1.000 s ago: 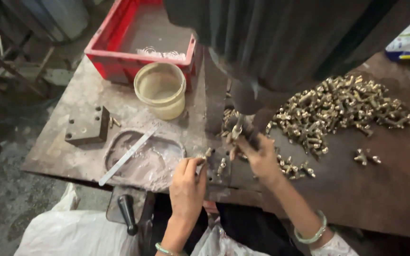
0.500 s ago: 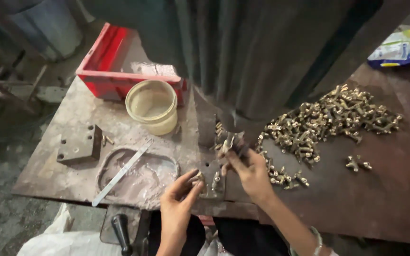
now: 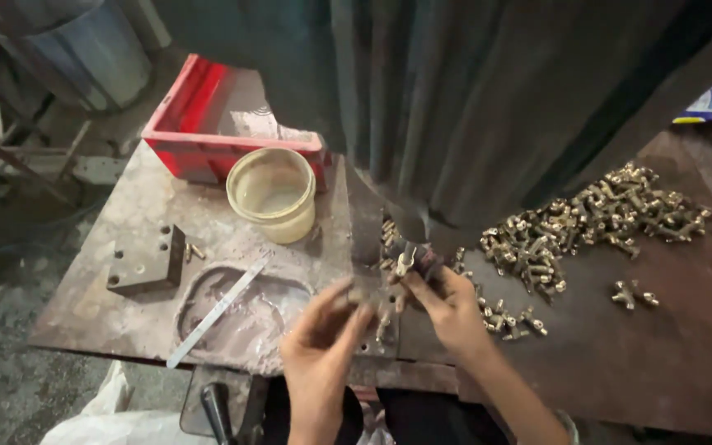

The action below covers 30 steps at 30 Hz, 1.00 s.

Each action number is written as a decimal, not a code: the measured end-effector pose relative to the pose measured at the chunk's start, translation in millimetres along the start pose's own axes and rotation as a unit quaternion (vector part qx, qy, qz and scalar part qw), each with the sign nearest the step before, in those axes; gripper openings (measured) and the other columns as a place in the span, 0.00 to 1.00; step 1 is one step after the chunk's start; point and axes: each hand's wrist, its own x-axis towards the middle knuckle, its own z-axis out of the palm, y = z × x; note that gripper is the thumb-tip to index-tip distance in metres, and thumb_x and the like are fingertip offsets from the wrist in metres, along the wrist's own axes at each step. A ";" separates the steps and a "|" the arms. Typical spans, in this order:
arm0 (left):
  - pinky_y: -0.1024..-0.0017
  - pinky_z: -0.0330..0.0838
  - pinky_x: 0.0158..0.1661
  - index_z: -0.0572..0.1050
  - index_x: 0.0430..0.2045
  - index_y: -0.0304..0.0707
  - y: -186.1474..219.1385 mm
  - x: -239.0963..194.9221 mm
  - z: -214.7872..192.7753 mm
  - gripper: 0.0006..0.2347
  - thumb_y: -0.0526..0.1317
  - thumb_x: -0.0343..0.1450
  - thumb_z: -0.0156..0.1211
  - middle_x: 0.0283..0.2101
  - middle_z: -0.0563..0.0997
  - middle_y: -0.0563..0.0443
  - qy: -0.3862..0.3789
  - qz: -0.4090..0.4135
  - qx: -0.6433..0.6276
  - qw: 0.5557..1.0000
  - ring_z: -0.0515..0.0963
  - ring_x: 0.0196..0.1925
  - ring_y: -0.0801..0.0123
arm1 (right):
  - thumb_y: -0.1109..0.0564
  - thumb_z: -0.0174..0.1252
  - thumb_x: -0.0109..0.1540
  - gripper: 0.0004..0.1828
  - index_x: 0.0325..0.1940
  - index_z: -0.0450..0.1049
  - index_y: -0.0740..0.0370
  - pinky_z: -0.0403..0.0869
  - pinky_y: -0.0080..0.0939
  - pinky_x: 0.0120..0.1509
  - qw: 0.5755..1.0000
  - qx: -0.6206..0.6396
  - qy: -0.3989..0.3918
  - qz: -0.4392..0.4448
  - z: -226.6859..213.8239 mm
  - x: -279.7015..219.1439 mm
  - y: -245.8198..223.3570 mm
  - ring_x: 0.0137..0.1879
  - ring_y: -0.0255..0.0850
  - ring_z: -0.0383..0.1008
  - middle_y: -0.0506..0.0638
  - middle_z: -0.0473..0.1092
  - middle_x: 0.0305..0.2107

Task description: Picking up brass T-junction fittings from a pile and placing them under a drilling/tapping machine for processing.

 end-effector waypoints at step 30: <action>0.73 0.78 0.32 0.83 0.42 0.37 31.3 55.3 -51.9 0.10 0.37 0.68 0.65 0.36 0.87 0.46 0.007 0.198 0.405 0.893 0.85 0.30 0.70 | 0.68 0.60 0.51 0.14 0.40 0.75 0.62 0.68 0.54 0.66 0.761 -0.557 -0.212 -0.255 -24.7 -29.1 59.1 0.64 0.60 0.68 0.64 0.70 0.59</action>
